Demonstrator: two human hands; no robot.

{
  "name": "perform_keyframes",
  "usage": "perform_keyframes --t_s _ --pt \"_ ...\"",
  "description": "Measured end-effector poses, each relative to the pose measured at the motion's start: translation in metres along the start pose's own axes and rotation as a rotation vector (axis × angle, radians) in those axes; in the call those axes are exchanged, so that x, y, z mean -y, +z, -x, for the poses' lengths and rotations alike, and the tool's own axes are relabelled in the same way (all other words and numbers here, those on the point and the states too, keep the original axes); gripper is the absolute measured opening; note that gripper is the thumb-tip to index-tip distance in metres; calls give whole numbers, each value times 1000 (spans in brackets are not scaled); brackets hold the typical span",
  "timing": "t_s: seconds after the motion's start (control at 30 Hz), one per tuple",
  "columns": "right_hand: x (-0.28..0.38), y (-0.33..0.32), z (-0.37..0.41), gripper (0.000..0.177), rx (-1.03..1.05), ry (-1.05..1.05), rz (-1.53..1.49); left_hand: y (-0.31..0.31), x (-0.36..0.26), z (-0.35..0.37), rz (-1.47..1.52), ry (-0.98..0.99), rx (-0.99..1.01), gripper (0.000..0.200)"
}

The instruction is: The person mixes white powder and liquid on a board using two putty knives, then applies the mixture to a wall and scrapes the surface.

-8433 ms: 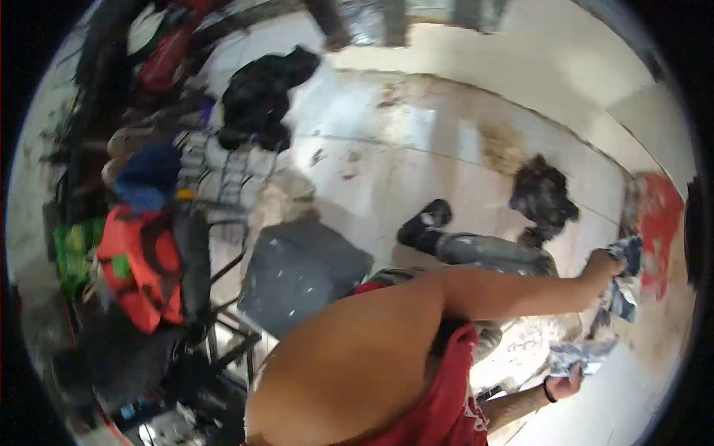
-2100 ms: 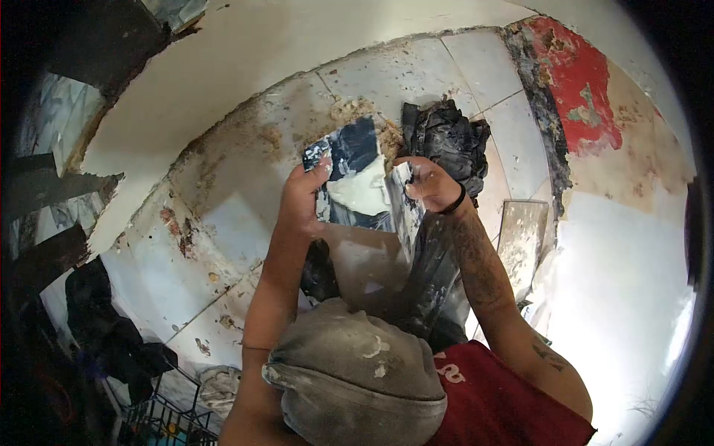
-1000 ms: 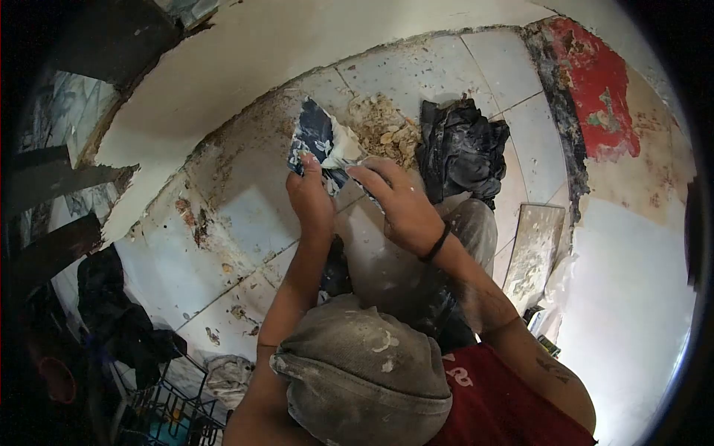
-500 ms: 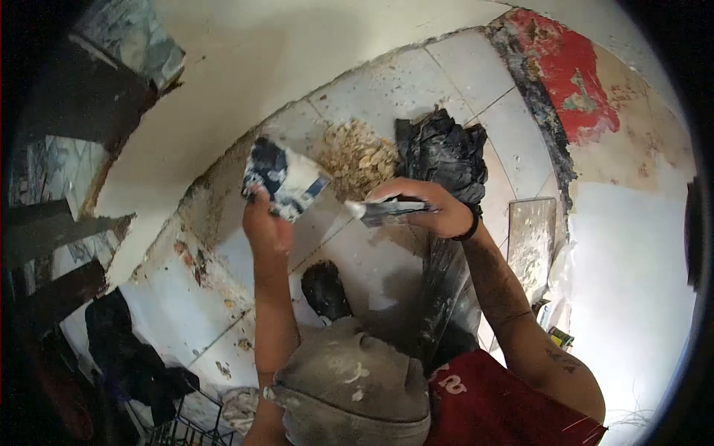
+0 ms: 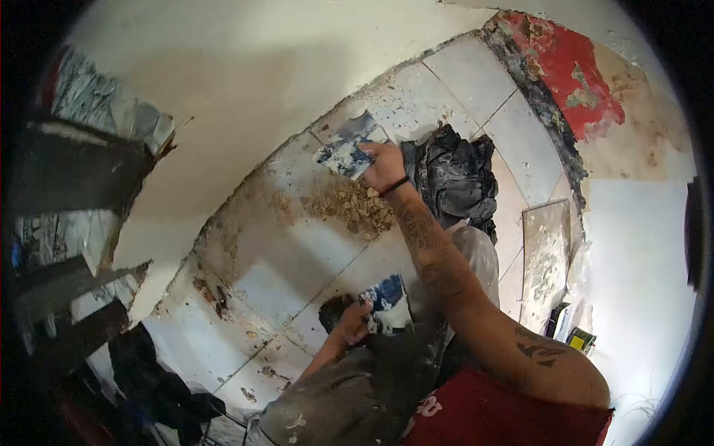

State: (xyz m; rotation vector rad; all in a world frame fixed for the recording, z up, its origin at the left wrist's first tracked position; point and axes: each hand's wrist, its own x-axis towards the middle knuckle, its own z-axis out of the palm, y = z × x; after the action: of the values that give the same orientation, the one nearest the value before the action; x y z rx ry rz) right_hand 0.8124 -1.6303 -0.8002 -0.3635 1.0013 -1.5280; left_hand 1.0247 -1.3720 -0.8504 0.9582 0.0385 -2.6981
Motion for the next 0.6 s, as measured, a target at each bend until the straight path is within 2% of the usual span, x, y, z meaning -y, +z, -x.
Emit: perform_keyframes --t_s 0.13,0.2,0.27,0.3,0.37,0.4,0.47,0.5,0.53,0.57,0.6 --pt "-22 -24 -53 18 -195 -360 837 -3 -5 -5 -311 67 4 35" --pt "-17 -19 -72 25 -360 -422 894 0 -11 -7 -481 183 -4 35" --pt "-5 1 -83 38 -499 -490 884 0 -16 -7 -524 162 -3 35" --pt "-2 8 -87 45 -549 -531 851 -9 -19 -8 -480 22 37 33" --pt "0 22 -96 41 -559 -562 970 -23 -29 -9 -413 -264 102 29" --pt "-3 29 -100 40 -560 -598 1058 -21 -27 -8 -456 -242 50 28" --pt "-16 50 -109 39 -555 -623 1178 -18 -15 -11 -284 -176 -39 26" --pt "-23 64 -113 39 -548 -615 1212 -23 3 -19 -69 -130 -73 25" --pt "-22 96 -102 30 -568 -499 1167 -25 15 -25 146 -85 -108 24" --pt "-19 127 -80 22 -591 -384 1117 -23 18 -26 138 -65 -127 25" --pt "-21 137 -61 28 -526 -344 1125 -22 20 -27 129 -45 -149 25"
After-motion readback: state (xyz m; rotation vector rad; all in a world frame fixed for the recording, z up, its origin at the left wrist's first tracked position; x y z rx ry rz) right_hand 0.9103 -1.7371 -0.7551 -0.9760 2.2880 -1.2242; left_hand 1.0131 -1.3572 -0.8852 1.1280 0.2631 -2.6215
